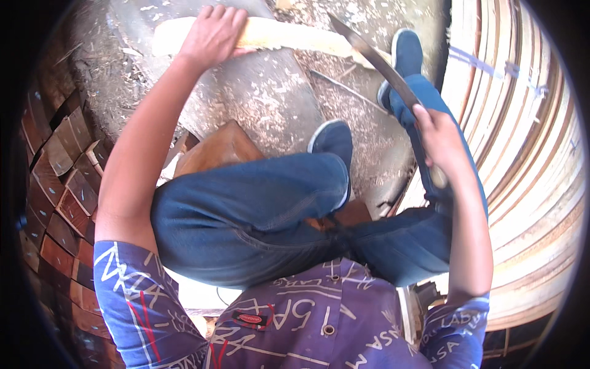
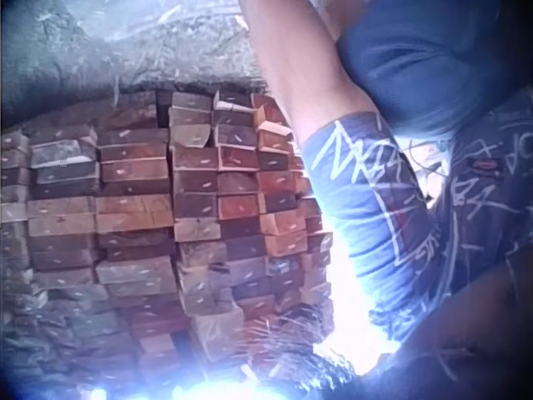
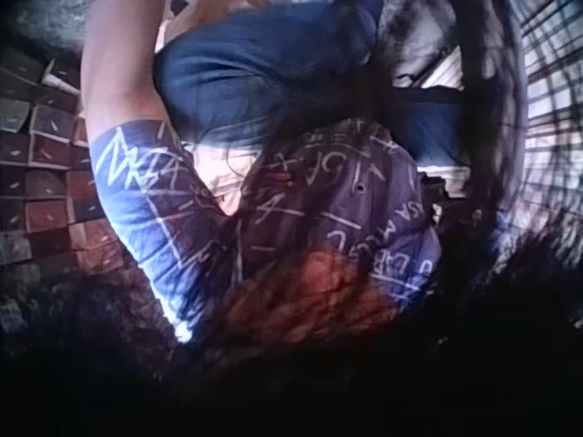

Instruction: The person sits on the ground and uses a curved knife to shave and shape a piece of wood held between their legs. They repeatedly scrape the wood to remove thin shavings, occasionally adjusting the wood's position to work on different sections.

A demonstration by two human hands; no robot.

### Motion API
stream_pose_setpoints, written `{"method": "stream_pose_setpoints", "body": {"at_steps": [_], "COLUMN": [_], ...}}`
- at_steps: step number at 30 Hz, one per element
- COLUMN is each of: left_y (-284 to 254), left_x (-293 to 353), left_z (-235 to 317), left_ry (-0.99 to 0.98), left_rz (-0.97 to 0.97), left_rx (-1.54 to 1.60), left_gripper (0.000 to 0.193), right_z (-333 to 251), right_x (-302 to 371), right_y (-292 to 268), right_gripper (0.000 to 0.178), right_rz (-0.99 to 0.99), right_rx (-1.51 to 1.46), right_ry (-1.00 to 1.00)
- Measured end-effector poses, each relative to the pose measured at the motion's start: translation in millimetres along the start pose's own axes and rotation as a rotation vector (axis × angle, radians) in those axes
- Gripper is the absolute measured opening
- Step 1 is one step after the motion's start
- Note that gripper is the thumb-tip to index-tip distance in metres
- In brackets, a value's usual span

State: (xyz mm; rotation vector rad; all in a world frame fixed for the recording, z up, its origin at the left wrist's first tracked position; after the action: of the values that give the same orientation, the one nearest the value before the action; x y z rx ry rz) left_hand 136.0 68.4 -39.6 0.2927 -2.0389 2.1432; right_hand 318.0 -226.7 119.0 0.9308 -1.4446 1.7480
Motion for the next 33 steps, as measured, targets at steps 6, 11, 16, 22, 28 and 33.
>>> {"method": "stream_pose_setpoints", "body": {"at_steps": [6,11,16,22,28,33], "left_y": [-1,3,8,2,1,5], "left_x": [12,-3,1,4,-7,0], "left_z": [-12,-3,-3,-8,-7,-21], "left_ry": [0.019,-0.012,0.029,0.016,0.019,0.005], "left_rz": [0.133,-0.067,-0.04,0.01,-0.042,-0.044], "left_rx": [-0.062,-0.052,-0.051,-0.11,-0.161,-0.113], "left_gripper": [0.063,0.056,0.05,0.066,0.064,0.066], "right_z": [-81,15,-31,-21,2,-29], "right_x": [19,-26,-10,1,4,31], "right_y": [-61,14,-34,-1,7,-31], "right_gripper": [0.051,0.051,0.052,0.049,0.049,0.045], "right_rz": [0.165,0.095,0.08,0.204,-0.052,0.026], "right_rx": [-0.277,0.017,0.012,-0.122,-0.205,-0.498], "right_ry": [-0.345,-0.115,-0.125,-0.196,-0.037,-0.187]}}
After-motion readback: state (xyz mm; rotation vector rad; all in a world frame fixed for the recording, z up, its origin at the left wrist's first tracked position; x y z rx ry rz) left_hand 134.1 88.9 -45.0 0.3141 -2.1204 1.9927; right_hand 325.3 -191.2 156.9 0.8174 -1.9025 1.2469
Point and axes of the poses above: each hand's wrist, its own x-axis away from the middle knuckle, its own y-axis out of the palm, z = x × y, the point moved 8 cm from there along -x, towards the middle knuckle
